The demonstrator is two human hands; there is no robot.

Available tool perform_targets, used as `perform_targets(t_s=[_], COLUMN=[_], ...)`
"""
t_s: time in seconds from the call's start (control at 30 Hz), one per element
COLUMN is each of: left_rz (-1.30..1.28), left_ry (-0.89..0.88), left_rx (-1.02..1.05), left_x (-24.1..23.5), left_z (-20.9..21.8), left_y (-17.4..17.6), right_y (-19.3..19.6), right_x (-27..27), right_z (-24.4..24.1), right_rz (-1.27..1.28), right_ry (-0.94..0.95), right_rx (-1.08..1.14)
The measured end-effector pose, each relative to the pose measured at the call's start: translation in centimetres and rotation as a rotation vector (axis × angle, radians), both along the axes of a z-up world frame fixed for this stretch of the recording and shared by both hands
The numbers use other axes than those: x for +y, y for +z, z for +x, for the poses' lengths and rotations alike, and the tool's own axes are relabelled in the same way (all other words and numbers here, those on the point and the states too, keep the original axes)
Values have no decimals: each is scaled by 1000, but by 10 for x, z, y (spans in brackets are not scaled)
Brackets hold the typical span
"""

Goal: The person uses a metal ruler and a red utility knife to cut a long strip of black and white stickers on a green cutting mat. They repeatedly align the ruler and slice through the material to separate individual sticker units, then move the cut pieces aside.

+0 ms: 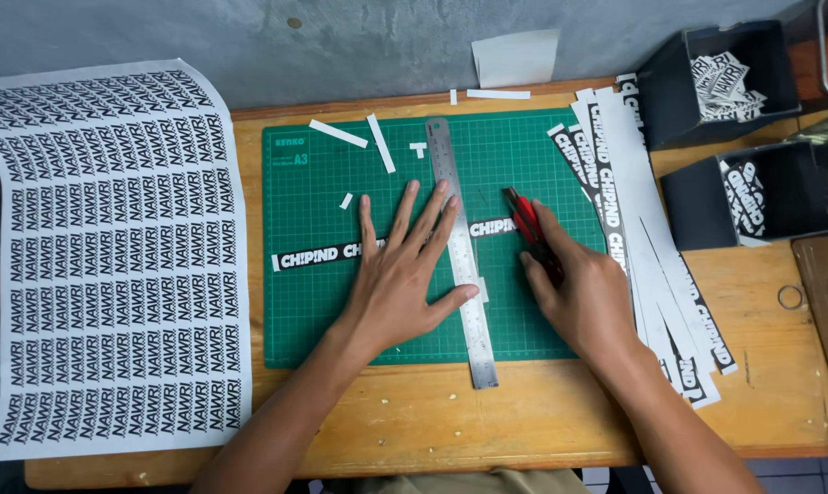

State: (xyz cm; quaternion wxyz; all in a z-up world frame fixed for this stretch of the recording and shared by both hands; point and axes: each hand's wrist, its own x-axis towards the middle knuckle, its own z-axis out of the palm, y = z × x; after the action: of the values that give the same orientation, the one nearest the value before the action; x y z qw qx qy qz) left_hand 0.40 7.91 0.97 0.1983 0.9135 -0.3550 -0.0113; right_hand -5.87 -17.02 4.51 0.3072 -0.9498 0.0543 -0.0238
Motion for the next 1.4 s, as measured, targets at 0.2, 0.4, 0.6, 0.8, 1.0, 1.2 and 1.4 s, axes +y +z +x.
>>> perform_targets(t_s=[0.2,0.4,0.6,0.8,1.0,1.2,1.4], left_rz=[-50,177,119,158,162,154,175], left_ry=[8,47,-12,-7,-7,-7,-7], left_rx=[-21,-98,-58,-99,-115,-104,-113], left_x=[1,-1,1,2,3,3,3], left_z=[1,-14,-21,-20,-21,-20,-20], left_y=[3,3,8,9,9,10,9], right_y=[-13,-25,-12,-20,-19,-23,-25], right_x=[2,-7,-8,-13,-14,-15,-18], right_z=[-4,-9,-3,-4,-4,-5,-5], right_rz=[25,-84,-21,-76,-81,-130,-174], right_ry=[-13,65,92,108,118,60,65], right_rx=[-55,40,116,132,134,192,221])
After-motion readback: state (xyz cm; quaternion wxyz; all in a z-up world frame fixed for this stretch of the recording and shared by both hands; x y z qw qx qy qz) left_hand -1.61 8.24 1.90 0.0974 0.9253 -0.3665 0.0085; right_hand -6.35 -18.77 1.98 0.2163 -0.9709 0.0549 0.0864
